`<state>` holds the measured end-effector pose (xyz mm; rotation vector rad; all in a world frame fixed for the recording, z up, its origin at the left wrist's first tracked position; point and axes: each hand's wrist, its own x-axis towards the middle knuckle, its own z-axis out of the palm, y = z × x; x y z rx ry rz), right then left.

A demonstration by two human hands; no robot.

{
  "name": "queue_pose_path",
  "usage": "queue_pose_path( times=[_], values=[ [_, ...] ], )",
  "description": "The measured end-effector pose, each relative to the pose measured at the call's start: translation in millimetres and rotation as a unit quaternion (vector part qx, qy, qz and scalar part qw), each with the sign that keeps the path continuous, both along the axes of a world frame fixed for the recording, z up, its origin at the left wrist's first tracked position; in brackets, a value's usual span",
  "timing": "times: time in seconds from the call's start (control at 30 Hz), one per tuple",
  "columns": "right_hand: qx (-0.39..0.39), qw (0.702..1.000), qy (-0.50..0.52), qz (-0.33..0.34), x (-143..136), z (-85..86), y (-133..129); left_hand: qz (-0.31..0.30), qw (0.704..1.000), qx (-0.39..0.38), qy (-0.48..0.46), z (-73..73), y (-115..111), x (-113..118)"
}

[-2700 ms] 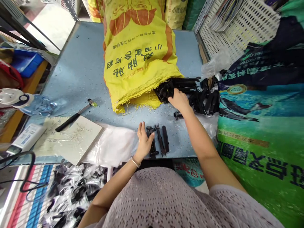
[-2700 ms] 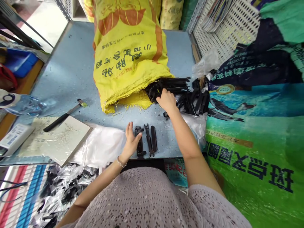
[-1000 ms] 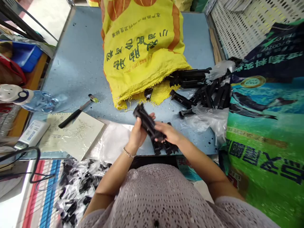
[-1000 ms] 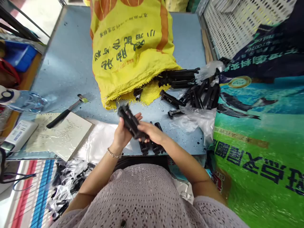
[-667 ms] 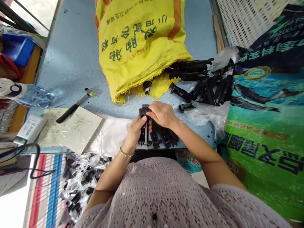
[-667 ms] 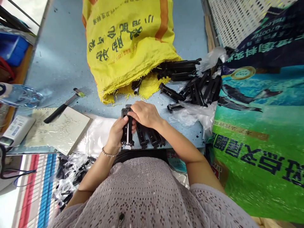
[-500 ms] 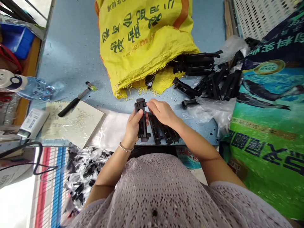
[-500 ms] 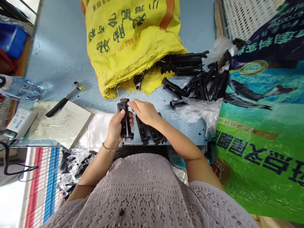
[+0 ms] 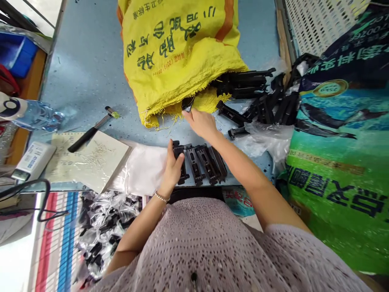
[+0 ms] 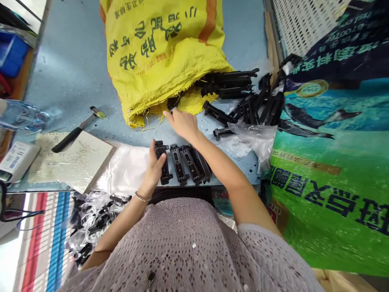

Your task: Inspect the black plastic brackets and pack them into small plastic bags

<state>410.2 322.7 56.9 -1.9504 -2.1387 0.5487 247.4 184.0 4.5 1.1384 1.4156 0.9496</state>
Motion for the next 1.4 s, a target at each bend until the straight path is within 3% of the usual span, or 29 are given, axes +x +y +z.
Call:
queue_pose_path(
  times=[0.03,0.13,0.23,0.33,0.37,0.43,0.5,0.57,0.63,0.7,0.77,0.83,0.87,0.93,1.03,1.07,1.13,1.23,1.33,1.4],
  values=[
    [-0.028,0.999,-0.033,-0.029,-1.3,-3.4,24.3,-0.004,0.999,0.005,0.047,-6.2,-3.0,4.2],
    [-0.119,0.992,-0.036,-0.015,1.5,-16.6,73.5,-0.006,0.993,0.012,0.114,-18.4,-6.7,9.8],
    [-0.174,0.974,0.134,-0.05,17.9,-21.0,71.9,-0.001,0.996,0.016,0.092,-16.9,-3.9,2.0],
    [-0.211,0.912,0.338,-0.092,36.0,-13.1,20.2,0.031,0.999,0.035,0.008,0.5,4.7,-7.1],
    [-0.222,0.901,0.364,-0.083,39.6,-9.2,-4.4,0.038,0.997,0.036,-0.052,9.0,8.9,-7.7],
    [-0.288,0.839,0.46,-0.037,42.3,-1.4,-56.4,0.032,0.978,0.011,-0.204,27.5,18.0,-5.0],
    [-0.348,0.811,0.469,0.015,42.0,6.6,-100.5,0.017,0.949,-0.033,-0.312,44.4,25.0,0.7],
    [-0.384,0.818,0.414,0.113,42.4,15.6,-126.4,0.004,0.941,-0.075,-0.329,56.6,26.3,5.5],
    [-0.366,0.835,0.368,0.181,43.6,25.7,-131.2,-0.005,0.948,-0.1,-0.301,64.0,21.3,6.9],
    [-0.24,0.894,0.339,0.169,42.3,34.6,-119.4,-0.01,0.954,-0.1,-0.283,68.0,12.7,5.0],
    [-0.035,0.953,0.268,0.133,34.6,38.8,-98.6,-0.009,0.957,-0.092,-0.275,70.5,4.6,1.5],
    [0.124,0.966,0.165,0.157,20.2,36.5,-75.1,-0.016,0.957,-0.098,-0.273,71.7,-0.3,-1.7],
    [0.16,0.961,0.122,0.187,11.6,33.5,-64.2,-0.022,0.955,-0.109,-0.274,71.6,-1.3,-2.8],
    [0.171,0.958,0.067,0.219,-5.2,26.5,-47.9,-0.019,0.951,-0.13,-0.281,69.5,-0.5,-4.3],
    [0.116,0.978,0.037,0.172,-21.3,22.4,-48.0,0.037,0.952,-0.117,-0.282,63.8,3.8,-7.0],
    [0.096,0.98,0.047,0.169,-23.4,23.0,-55.8,0.061,0.954,-0.104,-0.276,62.3,5.0,-8.3],
    [0.072,0.966,0.091,0.231,-23.7,24.3,-80.2,0.094,0.957,-0.083,-0.261,61.1,6.3,-10.8],
    [0.06,0.932,0.147,0.325,-18.0,18.9,-121.8,0.084,0.961,-0.083,-0.248,60.5,4.2,-12.0],
    [0.048,0.954,0.16,0.251,-3.2,5.8,-147.2,0.056,0.962,-0.102,-0.247,54.9,-1.4,-11.3],
    [0.059,0.967,0.168,0.183,12.7,-2.2,-155.5,0.069,0.962,-0.108,-0.242,48.8,-5.4,-12.5]
  ],
)
